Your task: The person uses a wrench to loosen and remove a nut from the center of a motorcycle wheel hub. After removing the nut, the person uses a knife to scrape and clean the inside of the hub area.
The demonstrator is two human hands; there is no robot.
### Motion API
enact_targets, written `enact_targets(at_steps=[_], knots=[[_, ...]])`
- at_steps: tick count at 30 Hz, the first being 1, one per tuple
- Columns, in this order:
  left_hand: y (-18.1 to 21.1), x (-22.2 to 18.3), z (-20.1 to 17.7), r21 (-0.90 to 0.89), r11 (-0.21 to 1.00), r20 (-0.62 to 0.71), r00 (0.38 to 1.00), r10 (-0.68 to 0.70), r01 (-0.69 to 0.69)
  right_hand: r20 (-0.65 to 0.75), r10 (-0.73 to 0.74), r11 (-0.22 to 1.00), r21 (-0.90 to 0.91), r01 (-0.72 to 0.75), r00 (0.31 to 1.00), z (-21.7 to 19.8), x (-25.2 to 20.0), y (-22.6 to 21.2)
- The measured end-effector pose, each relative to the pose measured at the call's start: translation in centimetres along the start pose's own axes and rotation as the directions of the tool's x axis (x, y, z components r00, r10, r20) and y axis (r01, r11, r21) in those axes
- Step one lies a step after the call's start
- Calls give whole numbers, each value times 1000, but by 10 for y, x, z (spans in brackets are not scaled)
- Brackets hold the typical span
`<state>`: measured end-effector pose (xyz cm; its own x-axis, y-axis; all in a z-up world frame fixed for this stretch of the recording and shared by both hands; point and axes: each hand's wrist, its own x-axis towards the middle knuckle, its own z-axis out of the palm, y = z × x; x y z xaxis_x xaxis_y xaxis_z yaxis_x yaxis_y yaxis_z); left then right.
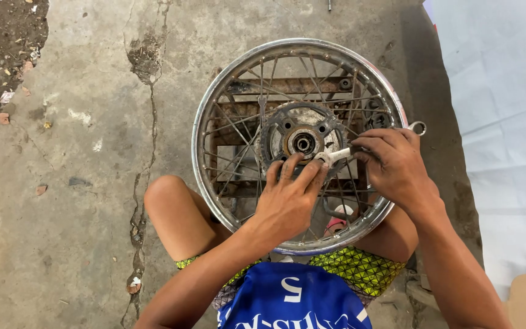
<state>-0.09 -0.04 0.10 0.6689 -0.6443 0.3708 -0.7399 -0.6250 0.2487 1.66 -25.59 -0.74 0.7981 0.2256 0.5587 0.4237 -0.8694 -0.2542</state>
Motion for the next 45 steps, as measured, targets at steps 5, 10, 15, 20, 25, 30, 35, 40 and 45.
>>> enact_targets(at_steps=[5,10,15,20,25,30,35,40,45], knots=[[-1,-1,1,9,1000,-22,1000,5,-5,9,-34,999,5,34,999,-1,6,0],[0,0,-1,11,1000,-33,999,17,-17,5,-60,998,3,60,998,-1,9,2],[0,0,1,-7,1000,-38,999,15,-15,10,-79,997,-22,79,997,0,8,3],[-1,-2,7,-17,1000,-107,994,24,-26,49,-97,994,-47,100,994,-6,7,5],[3,-4,13,0,998,-171,983,61,-62,106,-99,995,-8,100,989,-29,4,-1],[18,11,-44,-1,995,-269,958,98,-102,180,235,901,327,-284,955,-90,29,-62],[5,15,-57,59,995,-197,976,87,-77,244,497,675,495,-547,833,-54,-16,-88],[-6,3,-33,-15,1000,29,999,18,-18,445,610,237,687,-687,655,5,-55,-118],[-9,-9,-18,-12,999,65,997,31,-30,534,701,-47,697,-716,473,24,-57,-140]])
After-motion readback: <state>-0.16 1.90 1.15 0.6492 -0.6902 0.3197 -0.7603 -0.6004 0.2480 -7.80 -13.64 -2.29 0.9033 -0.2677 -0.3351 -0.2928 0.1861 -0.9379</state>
